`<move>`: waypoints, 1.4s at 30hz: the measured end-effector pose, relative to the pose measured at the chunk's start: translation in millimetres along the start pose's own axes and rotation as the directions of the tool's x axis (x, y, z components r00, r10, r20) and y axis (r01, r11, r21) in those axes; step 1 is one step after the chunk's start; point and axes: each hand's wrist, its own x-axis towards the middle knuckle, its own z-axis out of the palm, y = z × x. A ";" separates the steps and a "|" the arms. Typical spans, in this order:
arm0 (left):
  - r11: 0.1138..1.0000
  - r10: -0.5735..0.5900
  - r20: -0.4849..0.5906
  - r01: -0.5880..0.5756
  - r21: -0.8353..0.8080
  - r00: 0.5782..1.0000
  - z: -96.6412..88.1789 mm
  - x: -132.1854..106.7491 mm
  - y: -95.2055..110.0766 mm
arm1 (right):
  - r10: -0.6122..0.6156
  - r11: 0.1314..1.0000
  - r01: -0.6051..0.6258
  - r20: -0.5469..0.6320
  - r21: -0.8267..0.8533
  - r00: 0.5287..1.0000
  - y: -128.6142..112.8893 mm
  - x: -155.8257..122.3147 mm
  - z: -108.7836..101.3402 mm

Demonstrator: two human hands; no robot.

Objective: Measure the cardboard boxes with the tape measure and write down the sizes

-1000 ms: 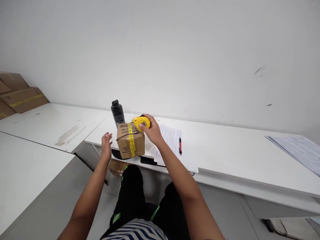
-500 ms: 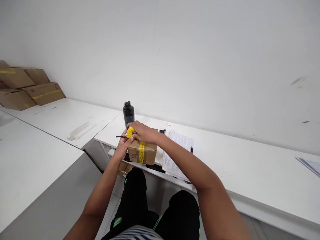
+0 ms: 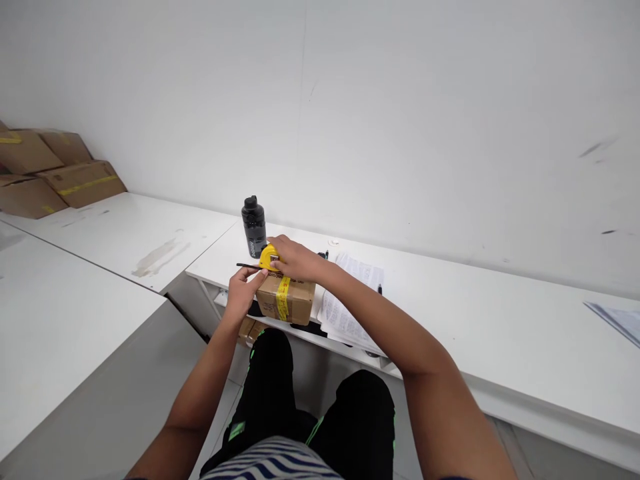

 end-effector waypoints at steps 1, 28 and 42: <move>0.999 0.036 -0.002 -0.036 0.019 0.999 1.4 0.3 1.1 | 0.014 1.000 -0.014 -0.014 -0.003 1.000 0.6 -3.4 -1.2; 0.964 0.262 0.019 -0.260 -0.051 0.965 58.7 -17.4 -47.6 | -0.224 0.974 0.221 -0.097 -0.040 0.970 25.8 -16.8 -0.5; 0.979 0.202 -0.035 -0.203 -0.025 0.979 61.2 -32.0 -23.4 | -0.044 0.998 0.045 0.029 -0.033 0.999 36.4 -55.6 -34.8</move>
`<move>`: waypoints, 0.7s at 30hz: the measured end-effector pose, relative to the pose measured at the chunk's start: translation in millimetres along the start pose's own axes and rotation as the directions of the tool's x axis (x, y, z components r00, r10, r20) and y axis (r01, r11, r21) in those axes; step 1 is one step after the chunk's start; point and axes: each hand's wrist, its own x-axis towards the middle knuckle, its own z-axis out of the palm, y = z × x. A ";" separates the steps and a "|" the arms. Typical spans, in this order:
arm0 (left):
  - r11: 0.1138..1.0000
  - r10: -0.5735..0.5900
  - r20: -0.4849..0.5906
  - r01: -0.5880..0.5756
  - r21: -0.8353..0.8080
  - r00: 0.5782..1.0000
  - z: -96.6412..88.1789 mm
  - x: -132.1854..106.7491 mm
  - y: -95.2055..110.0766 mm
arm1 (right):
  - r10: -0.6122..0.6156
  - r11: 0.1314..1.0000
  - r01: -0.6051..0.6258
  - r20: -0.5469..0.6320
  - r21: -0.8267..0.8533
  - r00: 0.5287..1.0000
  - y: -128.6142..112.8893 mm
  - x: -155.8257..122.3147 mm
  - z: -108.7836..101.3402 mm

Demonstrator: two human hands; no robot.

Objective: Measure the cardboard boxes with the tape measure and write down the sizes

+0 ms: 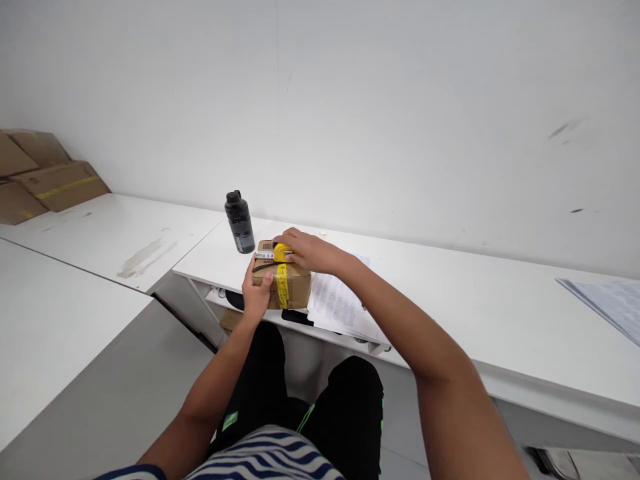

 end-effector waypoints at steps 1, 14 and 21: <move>1.000 -0.004 0.004 0.004 0.000 1.000 0.1 -0.2 -0.1 | 0.019 1.000 -0.019 -0.012 0.015 1.000 5.6 -11.1 -3.9; 0.999 0.042 0.023 -0.043 0.025 0.999 1.7 8.2 1.4 | 0.210 0.972 -0.193 -0.121 0.135 0.970 48.4 -75.2 -19.1; 0.999 0.022 0.057 -0.025 0.046 0.998 -1.1 10.4 -2.5 | 0.131 0.985 -0.113 -0.136 0.134 0.982 34.9 -34.2 -11.1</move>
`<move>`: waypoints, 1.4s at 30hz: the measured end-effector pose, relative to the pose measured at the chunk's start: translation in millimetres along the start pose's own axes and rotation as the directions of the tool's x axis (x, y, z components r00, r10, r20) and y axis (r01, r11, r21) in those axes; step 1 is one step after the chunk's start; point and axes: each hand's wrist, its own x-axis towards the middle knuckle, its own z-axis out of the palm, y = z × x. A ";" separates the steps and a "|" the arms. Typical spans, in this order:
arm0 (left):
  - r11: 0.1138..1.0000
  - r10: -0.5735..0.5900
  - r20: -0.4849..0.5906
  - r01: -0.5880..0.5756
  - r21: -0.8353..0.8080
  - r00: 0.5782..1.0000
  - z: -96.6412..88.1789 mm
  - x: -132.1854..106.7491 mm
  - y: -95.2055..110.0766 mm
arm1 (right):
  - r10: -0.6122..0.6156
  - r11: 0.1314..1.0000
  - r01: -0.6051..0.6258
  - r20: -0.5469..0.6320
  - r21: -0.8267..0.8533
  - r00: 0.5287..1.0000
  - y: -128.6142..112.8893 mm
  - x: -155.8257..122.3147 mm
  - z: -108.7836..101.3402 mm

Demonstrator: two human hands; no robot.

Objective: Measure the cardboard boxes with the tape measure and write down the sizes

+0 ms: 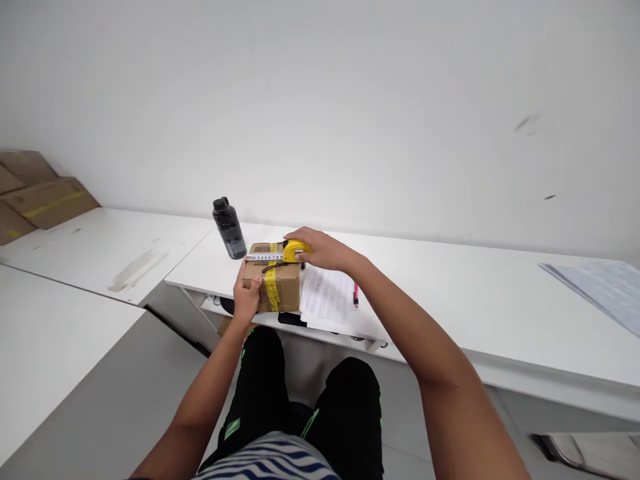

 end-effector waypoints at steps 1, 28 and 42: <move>1.000 -0.003 0.015 0.003 -0.002 1.000 -0.7 1.2 -0.7 | -0.016 1.000 0.016 0.010 0.002 1.000 -5.9 9.1 7.0; 1.000 -0.024 -0.113 0.022 -0.013 0.993 27.5 44.1 -5.2 | 0.201 0.978 -0.202 -0.537 0.058 0.820 -15.2 -85.7 93.5; 0.910 -0.367 0.313 0.407 -0.074 0.876 49.9 -114.4 8.3 | 0.483 0.823 -0.165 -0.514 0.544 0.709 -18.2 -140.3 189.4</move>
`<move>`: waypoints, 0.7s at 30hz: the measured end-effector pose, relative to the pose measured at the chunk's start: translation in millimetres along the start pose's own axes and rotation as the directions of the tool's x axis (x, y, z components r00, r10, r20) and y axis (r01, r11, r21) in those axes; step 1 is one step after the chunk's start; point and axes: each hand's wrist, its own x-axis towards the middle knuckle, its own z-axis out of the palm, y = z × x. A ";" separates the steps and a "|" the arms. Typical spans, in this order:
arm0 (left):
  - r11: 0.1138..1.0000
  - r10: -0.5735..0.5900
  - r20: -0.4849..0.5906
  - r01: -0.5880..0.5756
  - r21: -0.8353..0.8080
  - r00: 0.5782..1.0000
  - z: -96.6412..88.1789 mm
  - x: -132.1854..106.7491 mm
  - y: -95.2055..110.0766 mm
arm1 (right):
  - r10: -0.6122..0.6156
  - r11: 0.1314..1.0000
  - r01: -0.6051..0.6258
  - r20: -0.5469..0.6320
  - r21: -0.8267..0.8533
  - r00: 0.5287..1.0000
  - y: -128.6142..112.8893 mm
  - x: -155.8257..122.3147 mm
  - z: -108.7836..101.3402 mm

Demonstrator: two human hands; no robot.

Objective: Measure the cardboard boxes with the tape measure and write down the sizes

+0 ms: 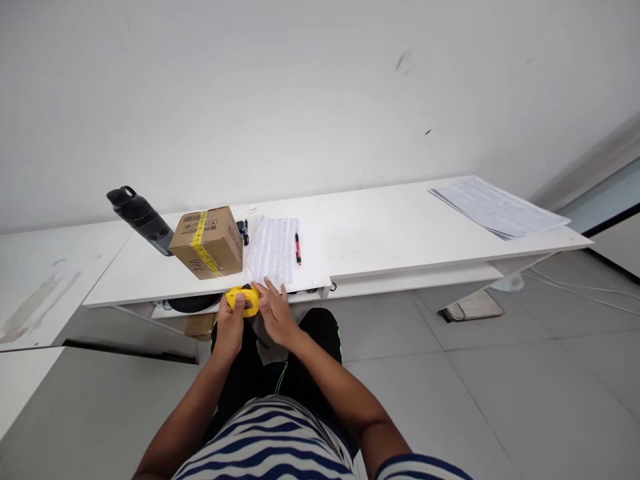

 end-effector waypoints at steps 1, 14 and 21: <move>0.998 0.025 -0.013 -0.024 0.054 1.000 -3.2 6.7 1.8 | -0.016 0.991 0.018 0.010 -0.131 1.000 5.2 13.7 -12.4; 0.579 0.420 0.356 -0.548 0.604 0.835 23.7 114.2 -14.8 | 0.307 0.813 -0.297 -0.064 -0.501 0.950 43.2 148.3 -96.4; 0.669 0.582 0.157 -0.579 0.465 0.798 20.6 120.6 -57.6 | 0.106 0.987 -0.113 -0.068 -0.115 0.992 45.0 91.6 -99.4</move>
